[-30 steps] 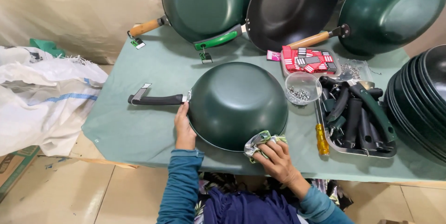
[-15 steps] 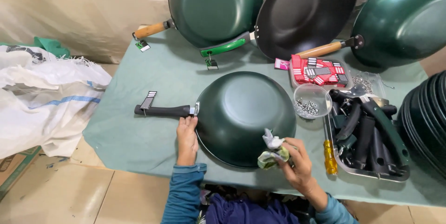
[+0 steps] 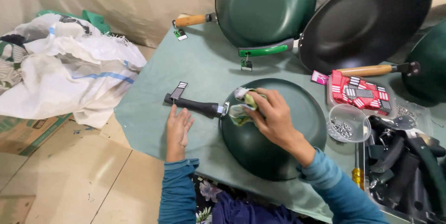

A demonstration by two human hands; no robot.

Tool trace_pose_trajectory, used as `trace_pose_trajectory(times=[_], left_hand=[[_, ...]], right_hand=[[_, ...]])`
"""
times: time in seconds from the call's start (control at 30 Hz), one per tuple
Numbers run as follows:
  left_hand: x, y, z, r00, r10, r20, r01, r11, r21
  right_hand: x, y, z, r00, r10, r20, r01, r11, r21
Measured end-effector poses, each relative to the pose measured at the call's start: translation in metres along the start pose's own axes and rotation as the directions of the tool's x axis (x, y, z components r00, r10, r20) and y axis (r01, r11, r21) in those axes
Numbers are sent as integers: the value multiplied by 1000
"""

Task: Attaching a handle to a wok using screws and a screwdriver, followed by cleaning the wok with a cloth.

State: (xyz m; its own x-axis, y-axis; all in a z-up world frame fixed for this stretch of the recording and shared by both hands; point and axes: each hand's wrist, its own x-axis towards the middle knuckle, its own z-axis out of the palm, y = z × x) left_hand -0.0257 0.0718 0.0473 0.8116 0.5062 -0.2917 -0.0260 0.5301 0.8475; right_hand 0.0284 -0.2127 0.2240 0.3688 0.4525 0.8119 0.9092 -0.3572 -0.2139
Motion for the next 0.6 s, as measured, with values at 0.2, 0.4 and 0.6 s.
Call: trace_pose_trajectory(times=[0.2,0.4,0.6], left_hand=[[17,-32,-8,981,183,-62,-183,983,9],[-17,-2,25,837,546,-34,-489,774,401],[-19,4,83,844,379,381,-494,270,826]], right_hand=[[18,7,119,962,57,268,-55,998,-12],[2,2,164,817,71,572,-199,966,164],[23,17,93,845,228,484,-222,972,-71]])
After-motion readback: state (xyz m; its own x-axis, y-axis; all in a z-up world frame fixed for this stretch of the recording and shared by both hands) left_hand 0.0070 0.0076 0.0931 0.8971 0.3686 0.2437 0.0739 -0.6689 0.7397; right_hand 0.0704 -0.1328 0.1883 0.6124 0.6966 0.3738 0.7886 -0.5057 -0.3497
